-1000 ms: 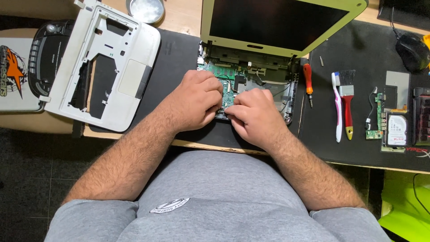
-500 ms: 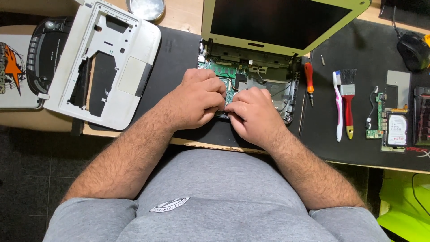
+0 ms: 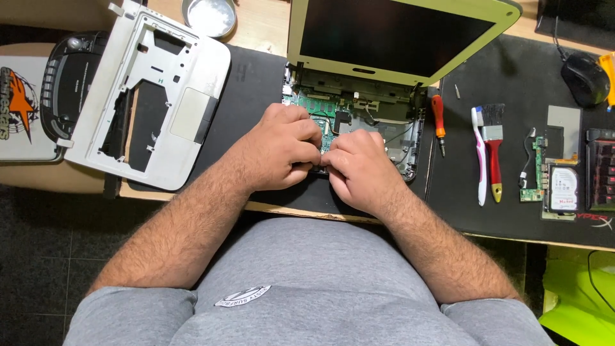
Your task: Installing a motherboard into a laptop chassis and connecting internal ribbon cables.
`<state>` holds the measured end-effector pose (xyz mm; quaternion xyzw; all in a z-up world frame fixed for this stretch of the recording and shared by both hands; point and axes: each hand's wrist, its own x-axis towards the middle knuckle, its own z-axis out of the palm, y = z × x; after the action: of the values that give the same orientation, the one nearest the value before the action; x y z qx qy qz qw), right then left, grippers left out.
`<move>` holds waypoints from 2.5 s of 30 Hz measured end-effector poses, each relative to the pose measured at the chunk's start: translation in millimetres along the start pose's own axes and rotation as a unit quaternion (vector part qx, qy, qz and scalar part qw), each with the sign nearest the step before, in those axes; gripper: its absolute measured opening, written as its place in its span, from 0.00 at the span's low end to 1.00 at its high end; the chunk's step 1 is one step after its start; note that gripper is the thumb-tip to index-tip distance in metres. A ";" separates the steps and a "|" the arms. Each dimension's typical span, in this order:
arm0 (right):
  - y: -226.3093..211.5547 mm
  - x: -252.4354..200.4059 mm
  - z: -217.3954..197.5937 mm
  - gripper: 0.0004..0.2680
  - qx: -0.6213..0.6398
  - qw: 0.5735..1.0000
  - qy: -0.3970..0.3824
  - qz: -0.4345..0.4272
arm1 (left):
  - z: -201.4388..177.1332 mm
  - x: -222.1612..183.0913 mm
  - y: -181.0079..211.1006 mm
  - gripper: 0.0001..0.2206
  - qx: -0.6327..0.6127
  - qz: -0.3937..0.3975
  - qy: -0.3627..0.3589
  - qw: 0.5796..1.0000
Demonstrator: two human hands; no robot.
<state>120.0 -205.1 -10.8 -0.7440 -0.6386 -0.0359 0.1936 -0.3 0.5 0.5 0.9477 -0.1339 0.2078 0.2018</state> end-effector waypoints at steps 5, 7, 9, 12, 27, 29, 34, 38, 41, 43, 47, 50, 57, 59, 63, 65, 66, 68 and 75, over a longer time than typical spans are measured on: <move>1.6 -1.0 1.0 0.01 -0.033 0.999 -0.021 0.003 | 2.9 1.7 2.1 0.05 0.009 0.003 0.016 1.000; 1.5 0.1 1.1 0.01 -0.042 0.999 -0.027 0.000 | 3.1 2.3 0.9 0.05 0.010 0.008 0.018 1.000; 1.6 -0.6 3.4 0.01 -0.013 0.999 -0.033 0.012 | 1.2 3.4 0.4 0.05 -0.011 0.014 0.017 1.000; 1.3 -3.1 4.0 0.01 0.018 0.998 -0.039 0.034 | -1.1 4.2 3.3 0.07 0.003 0.025 0.039 0.999; -7.8 -0.8 -4.8 0.04 -0.061 0.998 0.017 -0.020 | -3.4 4.0 7.0 0.08 0.007 0.015 0.008 1.000; -8.9 -3.1 -8.4 0.04 -0.045 0.999 0.022 -0.016 | -5.2 3.7 7.1 0.09 0.013 0.011 -0.006 1.000; -1.7 -11.4 -20.8 0.06 -0.001 0.999 0.038 -0.014 | 0.3 1.3 1.7 0.11 0.012 0.016 -0.012 1.000; 7.7 -20.8 -32.5 0.06 0.005 0.997 0.079 -0.008 | 3.6 0.9 -0.9 0.12 -0.013 0.022 -0.008 1.000; 15.4 -30.0 -33.0 0.05 0.017 0.993 0.116 -0.002 | 3.4 0.9 -1.2 0.13 -0.021 0.025 -0.003 0.999; 21.0 -36.8 -32.2 0.05 0.020 0.991 0.131 0.002 | 1.7 2.5 -1.3 0.15 -0.023 0.025 0.002 0.999; 27.3 -49.6 -36.5 0.05 0.022 0.986 0.162 0.012 | 1.5 2.1 -3.7 0.13 -0.085 0.004 0.042 0.995; 36.0 -59.9 -38.3 0.04 0.020 0.983 0.183 0.023 | 2.5 1.4 -9.6 0.12 -0.092 -0.040 0.082 0.992; 76.6 -94.0 -61.2 0.03 -0.060 0.968 0.225 0.098 | -7.0 5.8 -13.2 0.10 -0.127 -0.135 0.169 0.968; 88.1 -109.5 -62.9 0.05 -0.075 0.962 0.218 0.143 | -6.6 5.9 -14.2 0.09 -0.134 -0.147 0.170 0.965; 95.0 -133.3 -65.0 0.08 -0.098 0.948 0.188 0.237 | -7.1 5.2 -12.7 0.08 -0.160 -0.186 0.175 0.954; 92.5 -137.6 -61.7 0.09 -0.104 0.948 0.182 0.240 | -7.7 5.3 -11.7 0.08 -0.167 -0.194 0.175 0.951; 90.4 -140.3 -59.8 0.09 -0.109 0.947 0.175 0.245 | -8.0 4.5 -10.8 0.08 -0.172 -0.203 0.174 0.948; 88.6 -144.2 -53.1 0.09 -0.115 0.948 0.167 0.246 | -8.6 3.8 -10.9 0.08 -0.177 -0.207 0.170 0.947; 92.9 -145.4 -36.0 0.09 -0.167 0.946 0.154 0.229 | -11.3 3.5 -10.8 0.07 -0.186 -0.206 0.168 0.946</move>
<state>190.0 -363.4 -43.9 -0.8772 -0.3981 -0.2114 0.1655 2.6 14.4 8.0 0.8516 0.0637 0.2893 0.4325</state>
